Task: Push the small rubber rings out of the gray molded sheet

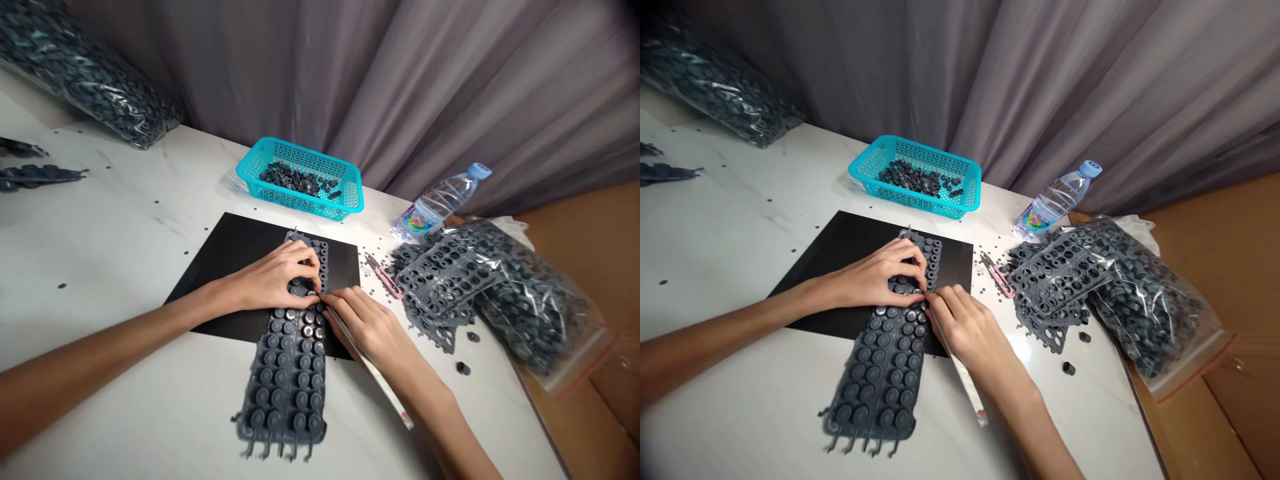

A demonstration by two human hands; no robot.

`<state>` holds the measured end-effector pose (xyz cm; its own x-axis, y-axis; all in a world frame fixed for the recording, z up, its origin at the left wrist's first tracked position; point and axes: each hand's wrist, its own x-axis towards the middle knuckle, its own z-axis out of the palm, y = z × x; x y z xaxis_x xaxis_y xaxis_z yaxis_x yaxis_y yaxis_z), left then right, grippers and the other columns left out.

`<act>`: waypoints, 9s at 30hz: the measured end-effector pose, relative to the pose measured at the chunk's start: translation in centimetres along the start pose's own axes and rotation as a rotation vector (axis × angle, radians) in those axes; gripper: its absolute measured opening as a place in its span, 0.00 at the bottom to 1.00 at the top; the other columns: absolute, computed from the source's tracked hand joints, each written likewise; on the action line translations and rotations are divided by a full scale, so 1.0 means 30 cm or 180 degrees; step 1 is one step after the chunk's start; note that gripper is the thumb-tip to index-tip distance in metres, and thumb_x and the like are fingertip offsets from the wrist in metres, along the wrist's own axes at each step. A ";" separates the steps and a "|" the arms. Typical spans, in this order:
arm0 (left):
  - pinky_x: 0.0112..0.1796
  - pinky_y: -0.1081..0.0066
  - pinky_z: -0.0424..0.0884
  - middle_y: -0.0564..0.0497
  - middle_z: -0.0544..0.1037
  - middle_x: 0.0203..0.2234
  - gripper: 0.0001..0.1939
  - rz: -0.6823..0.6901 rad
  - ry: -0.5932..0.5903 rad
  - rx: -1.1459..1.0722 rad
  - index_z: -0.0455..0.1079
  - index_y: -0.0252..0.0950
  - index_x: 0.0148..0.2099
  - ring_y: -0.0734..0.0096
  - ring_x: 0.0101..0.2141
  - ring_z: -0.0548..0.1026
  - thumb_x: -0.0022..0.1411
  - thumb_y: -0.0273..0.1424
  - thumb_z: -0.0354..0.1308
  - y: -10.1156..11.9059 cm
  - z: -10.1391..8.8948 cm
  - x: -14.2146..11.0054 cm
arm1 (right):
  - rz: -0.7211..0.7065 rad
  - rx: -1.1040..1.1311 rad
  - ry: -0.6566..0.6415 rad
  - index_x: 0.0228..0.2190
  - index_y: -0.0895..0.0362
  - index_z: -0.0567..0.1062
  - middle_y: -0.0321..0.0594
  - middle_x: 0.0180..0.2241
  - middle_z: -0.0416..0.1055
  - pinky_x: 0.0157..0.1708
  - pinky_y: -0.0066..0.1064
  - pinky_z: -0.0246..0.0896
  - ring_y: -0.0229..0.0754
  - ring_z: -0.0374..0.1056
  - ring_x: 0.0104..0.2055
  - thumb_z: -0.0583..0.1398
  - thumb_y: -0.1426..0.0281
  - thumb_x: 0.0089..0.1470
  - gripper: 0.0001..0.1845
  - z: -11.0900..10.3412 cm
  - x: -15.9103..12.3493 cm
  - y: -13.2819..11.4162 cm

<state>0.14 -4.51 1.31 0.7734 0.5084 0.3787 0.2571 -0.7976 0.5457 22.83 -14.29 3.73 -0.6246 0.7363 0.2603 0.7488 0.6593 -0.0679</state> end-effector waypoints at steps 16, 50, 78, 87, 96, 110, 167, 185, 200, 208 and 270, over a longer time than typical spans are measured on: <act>0.52 0.61 0.64 0.50 0.75 0.41 0.06 -0.0081 -0.0060 -0.0202 0.78 0.41 0.40 0.62 0.46 0.70 0.62 0.36 0.65 -0.011 0.005 0.003 | 0.1727 -0.0310 0.0751 0.51 0.57 0.66 0.49 0.43 0.68 0.35 0.40 0.69 0.49 0.71 0.39 0.47 0.63 0.72 0.15 0.072 -0.045 0.074; 0.58 0.57 0.67 0.49 0.70 0.51 0.08 -0.0928 0.0153 0.0112 0.70 0.42 0.47 0.60 0.55 0.71 0.65 0.30 0.58 0.135 0.060 -0.071 | 0.0328 0.1738 0.0179 0.43 0.54 0.73 0.41 0.39 0.76 0.42 0.32 0.69 0.41 0.73 0.40 0.60 0.71 0.66 0.04 0.017 -0.055 0.037; 0.61 0.55 0.64 0.49 0.70 0.52 0.07 -0.0621 0.0183 0.0160 0.73 0.42 0.46 0.60 0.57 0.69 0.65 0.33 0.61 0.102 0.066 -0.074 | 0.0478 0.0902 0.0091 0.41 0.55 0.73 0.41 0.37 0.77 0.38 0.27 0.71 0.38 0.74 0.37 0.55 0.67 0.69 0.07 0.005 -0.048 0.009; 0.60 0.52 0.66 0.48 0.70 0.51 0.07 -0.0624 0.0223 0.0229 0.73 0.42 0.46 0.58 0.56 0.69 0.65 0.32 0.61 0.101 0.071 -0.075 | 0.0318 0.0279 0.0013 0.53 0.56 0.72 0.46 0.45 0.76 0.33 0.29 0.72 0.42 0.74 0.44 0.53 0.68 0.70 0.14 0.006 -0.050 -0.018; 0.58 0.53 0.65 0.49 0.71 0.52 0.08 -0.0650 0.0244 0.0214 0.73 0.42 0.46 0.58 0.55 0.69 0.65 0.34 0.61 0.088 0.076 -0.069 | 0.0171 -0.0362 -0.0131 0.52 0.58 0.70 0.49 0.45 0.75 0.34 0.33 0.71 0.48 0.72 0.47 0.50 0.70 0.71 0.14 0.034 -0.047 -0.033; 0.58 0.52 0.64 0.50 0.71 0.51 0.07 -0.0798 0.0086 0.0045 0.72 0.42 0.44 0.58 0.54 0.68 0.66 0.37 0.60 0.091 0.066 -0.066 | 0.2013 -0.0121 0.0539 0.52 0.55 0.67 0.50 0.45 0.68 0.42 0.43 0.65 0.50 0.69 0.41 0.48 0.62 0.71 0.16 -0.033 -0.180 0.176; 0.53 0.59 0.65 0.51 0.73 0.48 0.06 -0.0643 0.0170 0.0401 0.71 0.41 0.43 0.62 0.51 0.71 0.63 0.32 0.61 0.151 0.075 -0.082 | -0.0020 -0.0214 0.0135 0.55 0.61 0.67 0.52 0.48 0.73 0.43 0.43 0.73 0.52 0.71 0.48 0.52 0.72 0.70 0.15 0.061 -0.090 -0.042; 0.56 0.58 0.61 0.51 0.71 0.50 0.08 -0.0518 -0.0166 0.0450 0.71 0.42 0.46 0.61 0.52 0.69 0.70 0.38 0.57 0.121 0.043 -0.080 | 0.1899 0.0335 0.0965 0.59 0.54 0.65 0.47 0.42 0.71 0.44 0.44 0.66 0.49 0.69 0.40 0.51 0.61 0.69 0.21 -0.031 -0.173 0.147; 0.55 0.59 0.64 0.50 0.75 0.49 0.07 -0.0416 0.0041 0.0724 0.69 0.40 0.46 0.62 0.51 0.71 0.70 0.36 0.56 0.138 0.035 -0.073 | 0.1104 0.1999 0.0193 0.42 0.54 0.74 0.38 0.35 0.75 0.36 0.29 0.67 0.38 0.70 0.34 0.59 0.62 0.67 0.09 -0.021 -0.075 -0.009; 0.53 0.58 0.66 0.50 0.74 0.51 0.06 -0.0594 0.0062 0.0831 0.70 0.40 0.45 0.60 0.52 0.71 0.66 0.33 0.58 0.157 0.047 -0.068 | 0.0523 0.1494 0.0235 0.41 0.53 0.75 0.42 0.36 0.76 0.39 0.33 0.70 0.42 0.72 0.37 0.57 0.62 0.68 0.10 0.015 -0.070 0.015; 0.59 0.58 0.62 0.48 0.73 0.53 0.10 -0.0655 0.0050 0.0095 0.67 0.41 0.50 0.61 0.55 0.70 0.72 0.39 0.52 0.119 0.030 -0.079 | 0.0824 0.1896 0.0312 0.42 0.54 0.76 0.40 0.36 0.76 0.36 0.31 0.70 0.39 0.72 0.34 0.59 0.61 0.66 0.11 0.029 -0.073 -0.007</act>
<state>-0.25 -8.87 1.69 0.6936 0.6665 0.2733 0.4261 -0.6855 0.5904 23.85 -15.91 2.33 -0.3966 0.8837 0.2485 0.6038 0.4551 -0.6545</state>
